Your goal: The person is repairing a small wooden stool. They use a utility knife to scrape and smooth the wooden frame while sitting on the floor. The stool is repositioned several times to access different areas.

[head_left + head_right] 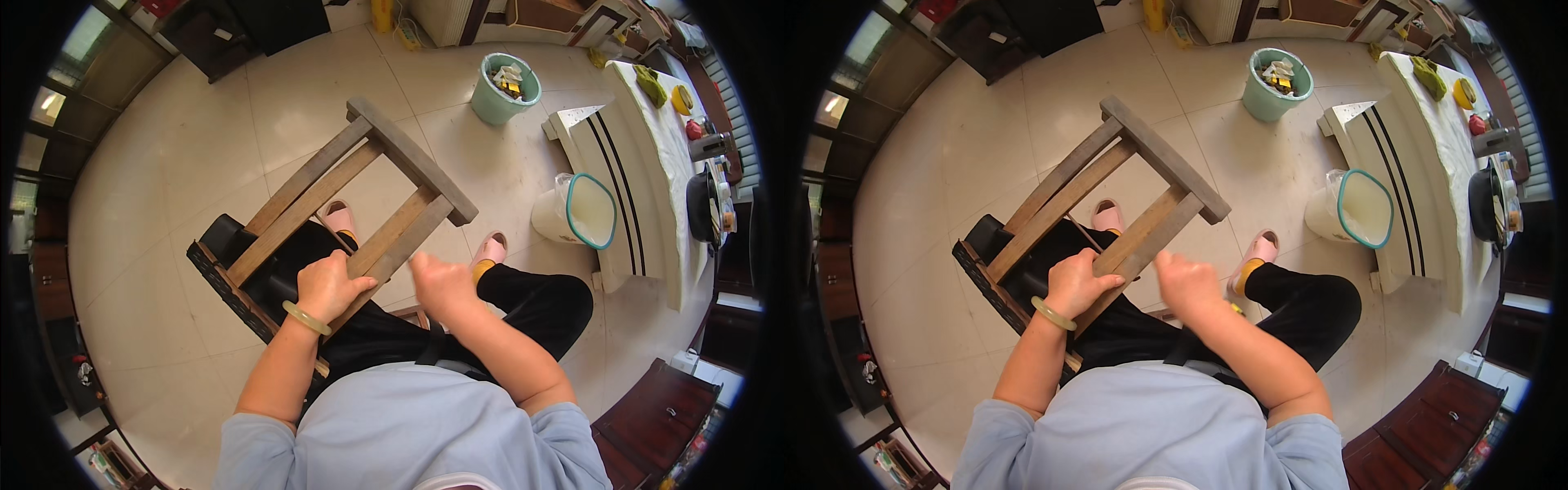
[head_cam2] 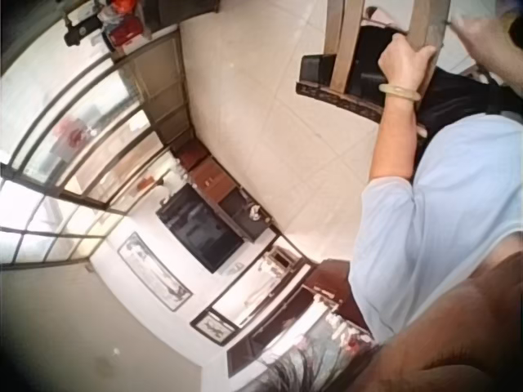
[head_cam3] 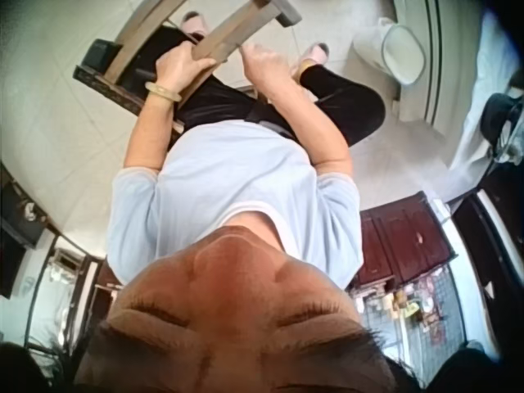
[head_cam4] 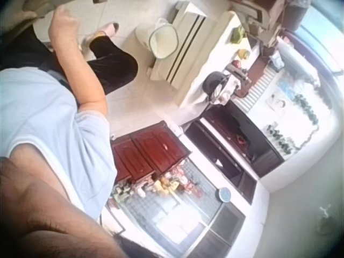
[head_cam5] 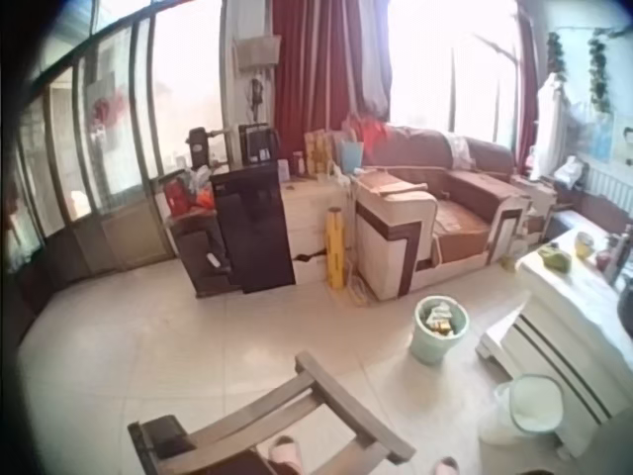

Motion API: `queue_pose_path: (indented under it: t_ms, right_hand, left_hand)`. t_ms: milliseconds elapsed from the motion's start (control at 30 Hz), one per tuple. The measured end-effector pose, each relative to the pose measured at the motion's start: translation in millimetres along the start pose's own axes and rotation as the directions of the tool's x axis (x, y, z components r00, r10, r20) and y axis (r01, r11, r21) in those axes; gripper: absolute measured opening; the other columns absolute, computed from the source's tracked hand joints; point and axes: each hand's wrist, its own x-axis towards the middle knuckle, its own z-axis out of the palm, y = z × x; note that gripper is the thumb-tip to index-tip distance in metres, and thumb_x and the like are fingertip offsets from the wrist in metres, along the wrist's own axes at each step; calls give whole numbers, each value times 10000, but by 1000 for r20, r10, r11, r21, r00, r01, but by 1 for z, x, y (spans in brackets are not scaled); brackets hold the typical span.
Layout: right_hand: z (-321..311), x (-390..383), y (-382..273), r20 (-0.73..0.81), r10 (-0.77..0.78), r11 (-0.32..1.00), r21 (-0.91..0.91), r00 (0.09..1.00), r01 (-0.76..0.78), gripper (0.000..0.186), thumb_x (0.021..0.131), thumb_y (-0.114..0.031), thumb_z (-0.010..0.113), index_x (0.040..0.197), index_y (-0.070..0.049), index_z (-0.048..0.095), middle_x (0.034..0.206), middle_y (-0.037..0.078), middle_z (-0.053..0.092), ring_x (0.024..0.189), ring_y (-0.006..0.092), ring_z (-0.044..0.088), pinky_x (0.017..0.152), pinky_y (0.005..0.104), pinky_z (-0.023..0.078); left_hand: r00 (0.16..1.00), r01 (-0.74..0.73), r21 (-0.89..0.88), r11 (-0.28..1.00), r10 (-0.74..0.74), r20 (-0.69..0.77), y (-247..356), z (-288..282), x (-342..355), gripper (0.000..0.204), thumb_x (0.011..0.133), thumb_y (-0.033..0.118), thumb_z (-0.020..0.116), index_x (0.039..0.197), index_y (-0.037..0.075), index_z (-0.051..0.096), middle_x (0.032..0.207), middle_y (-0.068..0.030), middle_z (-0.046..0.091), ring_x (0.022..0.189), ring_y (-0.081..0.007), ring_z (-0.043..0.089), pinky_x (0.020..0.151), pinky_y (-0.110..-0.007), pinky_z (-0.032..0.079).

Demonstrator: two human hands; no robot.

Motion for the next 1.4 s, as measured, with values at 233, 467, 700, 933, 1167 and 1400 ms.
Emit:
queue_pose_path:
  t_ms: [233, 467, 700, 933, 1167, 1400]
  right_hand:
    - [10, 12, 27, -29, 77, 996, -44, 997, -78, 77, 788, -72, 585, 813, -65, 513, 640, 99, 607, 506, 282, 628, 437, 371, 491]
    - [3, 19, 39, -99, 103, 994, -19, 990, -106, 144, 836, -123, 600, 771, -65, 485, 635, 101, 596, 505, 288, 617, 439, 387, 486]
    - [-5, 3, -21, 25, -80, 997, 24, 997, 79, 125, 785, -92, 593, 792, -62, 472, 635, 86, 566, 520, 258, 626, 434, 360, 489]
    - [-12, 11, 2, 5, 81, 996, 42, 997, -81, 255, 922, -250, 582, 806, -59, 458, 631, 89, 556, 513, 265, 622, 433, 364, 488]
    - [-9, 9, -16, 31, -51, 984, 173, 998, 45, 120, 756, -31, 551, 821, -38, 450, 735, 135, 539, 611, 303, 603, 514, 404, 494]
    - [-21, 6, -5, 143, 63, 952, 290, 988, -103, 128, 788, 18, 525, 885, -21, 451, 835, 174, 525, 784, 390, 577, 663, 473, 505]
  left_hand:
    - [1000, -15, -14, 1000, 15, 1, -2, 1, 2, 519, 719, 454, 761, 904, -9, 617, 799, -179, 678, 760, -329, 673, 684, -409, 516]
    - [1000, -13, -11, 1000, 13, -18, 2, -1, 2, 517, 718, 451, 762, 891, -13, 616, 793, -182, 675, 751, -329, 671, 678, -410, 516]
    - [1000, -17, -11, 1000, 17, -15, 0, -2, 1, 512, 714, 450, 764, 885, -10, 615, 779, -173, 672, 739, -327, 668, 672, -409, 515]
    - [999, 41, -14, 999, -40, 23, -1, 0, 2, 584, 694, 492, 760, 984, 2, 632, 861, -171, 687, 825, -315, 672, 741, -388, 509]
    - [997, 53, -9, 999, -52, 51, 4, -5, 2, 565, 690, 488, 761, 973, 14, 641, 857, -166, 688, 820, -308, 674, 741, -384, 514]
    - [999, 42, -14, 999, -41, 24, -1, -3, 1, 561, 687, 490, 761, 957, 14, 638, 842, -166, 687, 804, -315, 674, 724, -392, 518]
